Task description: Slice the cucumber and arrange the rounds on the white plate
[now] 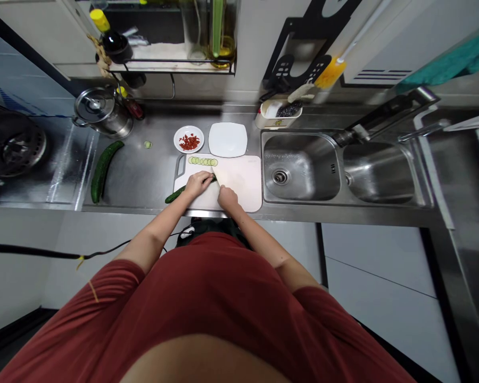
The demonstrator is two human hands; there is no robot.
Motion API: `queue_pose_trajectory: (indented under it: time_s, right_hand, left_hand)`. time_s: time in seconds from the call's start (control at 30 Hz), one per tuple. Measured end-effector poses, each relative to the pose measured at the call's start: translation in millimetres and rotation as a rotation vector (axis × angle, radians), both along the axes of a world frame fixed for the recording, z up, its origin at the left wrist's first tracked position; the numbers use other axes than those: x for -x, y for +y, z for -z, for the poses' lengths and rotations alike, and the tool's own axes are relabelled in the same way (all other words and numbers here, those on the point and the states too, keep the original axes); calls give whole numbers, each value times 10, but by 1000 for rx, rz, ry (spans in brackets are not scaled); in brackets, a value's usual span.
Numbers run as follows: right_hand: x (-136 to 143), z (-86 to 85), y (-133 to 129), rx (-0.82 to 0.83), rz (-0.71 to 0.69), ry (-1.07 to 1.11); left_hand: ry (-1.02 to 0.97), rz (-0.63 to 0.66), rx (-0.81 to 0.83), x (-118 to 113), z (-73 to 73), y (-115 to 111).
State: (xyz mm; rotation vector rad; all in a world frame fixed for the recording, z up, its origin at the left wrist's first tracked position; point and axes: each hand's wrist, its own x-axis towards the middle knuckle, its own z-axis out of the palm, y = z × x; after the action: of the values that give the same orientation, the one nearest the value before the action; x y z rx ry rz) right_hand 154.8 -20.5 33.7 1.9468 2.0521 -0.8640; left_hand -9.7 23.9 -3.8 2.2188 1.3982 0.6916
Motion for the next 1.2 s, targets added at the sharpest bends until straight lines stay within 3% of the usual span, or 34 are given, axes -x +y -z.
queue_pose_trajectory:
  time_s: [0.2, 0.57, 0.9, 1.2]
  right_hand:
    - [-19, -42, 48, 29, 4, 12]
    - [-115, -60, -253, 45, 18, -26]
    - [-352, -156, -327, 88, -21, -56]
    - [-683, -352, -364, -246, -6, -242]
  left_hand:
    - [12, 1, -11, -7, 5, -23]
    - [-2, -22, 23, -21, -26, -30]
    - [33, -75, 56, -25, -89, -20]
    - [43, -185, 33, -11, -112, -66]
